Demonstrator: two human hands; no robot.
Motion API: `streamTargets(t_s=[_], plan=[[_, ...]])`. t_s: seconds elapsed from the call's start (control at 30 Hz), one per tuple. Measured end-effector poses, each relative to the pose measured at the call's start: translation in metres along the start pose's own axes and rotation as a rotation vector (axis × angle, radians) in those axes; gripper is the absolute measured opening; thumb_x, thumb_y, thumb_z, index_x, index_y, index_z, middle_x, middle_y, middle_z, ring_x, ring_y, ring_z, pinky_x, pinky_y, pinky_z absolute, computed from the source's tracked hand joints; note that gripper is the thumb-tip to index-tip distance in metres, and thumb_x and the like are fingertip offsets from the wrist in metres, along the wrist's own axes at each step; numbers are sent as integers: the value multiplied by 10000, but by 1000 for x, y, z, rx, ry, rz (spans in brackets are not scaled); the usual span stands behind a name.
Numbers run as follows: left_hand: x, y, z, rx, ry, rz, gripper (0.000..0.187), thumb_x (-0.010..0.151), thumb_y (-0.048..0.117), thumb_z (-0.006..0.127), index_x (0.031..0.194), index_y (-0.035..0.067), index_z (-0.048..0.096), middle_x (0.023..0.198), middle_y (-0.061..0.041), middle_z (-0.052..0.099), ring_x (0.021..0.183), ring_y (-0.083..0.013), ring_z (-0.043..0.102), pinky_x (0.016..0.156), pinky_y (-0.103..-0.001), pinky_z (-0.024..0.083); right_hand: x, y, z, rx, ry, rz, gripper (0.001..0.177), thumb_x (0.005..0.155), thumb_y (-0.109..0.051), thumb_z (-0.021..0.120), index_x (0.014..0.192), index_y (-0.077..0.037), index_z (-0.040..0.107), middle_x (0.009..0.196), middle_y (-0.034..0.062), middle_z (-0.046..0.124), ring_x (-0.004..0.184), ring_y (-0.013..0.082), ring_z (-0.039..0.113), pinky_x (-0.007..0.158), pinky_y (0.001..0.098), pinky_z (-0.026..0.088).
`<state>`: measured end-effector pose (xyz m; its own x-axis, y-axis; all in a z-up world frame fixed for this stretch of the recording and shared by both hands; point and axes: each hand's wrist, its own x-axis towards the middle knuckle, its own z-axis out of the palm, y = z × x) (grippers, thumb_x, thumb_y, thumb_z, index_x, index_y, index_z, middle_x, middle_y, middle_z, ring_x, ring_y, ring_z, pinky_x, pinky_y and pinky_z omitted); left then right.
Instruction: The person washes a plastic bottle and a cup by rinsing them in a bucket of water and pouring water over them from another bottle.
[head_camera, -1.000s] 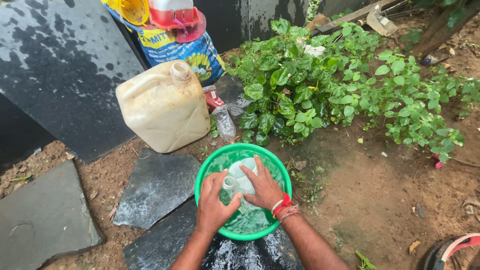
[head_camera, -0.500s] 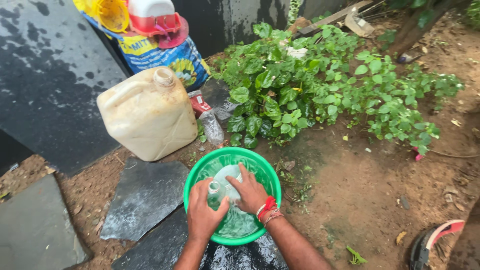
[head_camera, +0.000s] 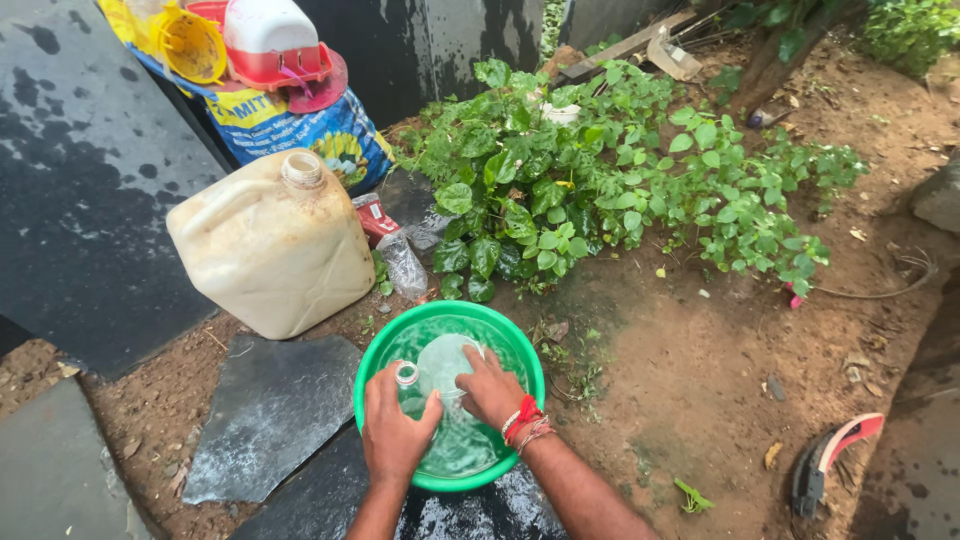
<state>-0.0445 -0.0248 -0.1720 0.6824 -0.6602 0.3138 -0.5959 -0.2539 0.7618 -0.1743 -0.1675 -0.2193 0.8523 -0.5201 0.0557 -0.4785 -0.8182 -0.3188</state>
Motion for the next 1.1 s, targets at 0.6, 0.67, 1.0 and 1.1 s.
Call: streamTargets(t_s=[0.6, 0.67, 1.0, 1.1], plan=[[0, -8, 1, -59, -20, 50, 703, 771, 304, 819, 1343, 27, 518, 1308, -217, 558, 1239, -412, 529, 1032, -482, 457, -51, -16, -31, 40, 410, -96, 171, 845, -206, 767, 852, -87, 644, 721, 94, 637, 726, 301, 620, 625, 453, 524], [1, -6, 1, -56, -34, 35, 710, 768, 296, 816, 1347, 24, 507, 1313, -212, 561, 1249, -411, 526, 1033, -483, 453, -53, -17, -30, 7, 407, -53, 189, 842, -218, 776, 814, -92, 637, 702, 93, 630, 719, 298, 622, 620, 454, 525], [3, -1, -8, -87, -64, 55, 693, 787, 282, 803, 1360, 38, 499, 1325, -202, 548, 1262, -401, 523, 1049, -486, 448, -53, -24, -43, -28, 419, -86, 173, 799, -192, 785, 809, -97, 642, 676, 78, 586, 678, 269, 613, 586, 431, 519], [3, -1, -9, -88, -57, 85, 696, 782, 279, 808, 1356, 38, 499, 1332, -206, 545, 1271, -405, 515, 1053, -490, 442, -54, -25, -53, -39, 399, -151, 195, 807, -186, 786, 782, -95, 616, 680, 70, 582, 681, 259, 608, 594, 425, 517]])
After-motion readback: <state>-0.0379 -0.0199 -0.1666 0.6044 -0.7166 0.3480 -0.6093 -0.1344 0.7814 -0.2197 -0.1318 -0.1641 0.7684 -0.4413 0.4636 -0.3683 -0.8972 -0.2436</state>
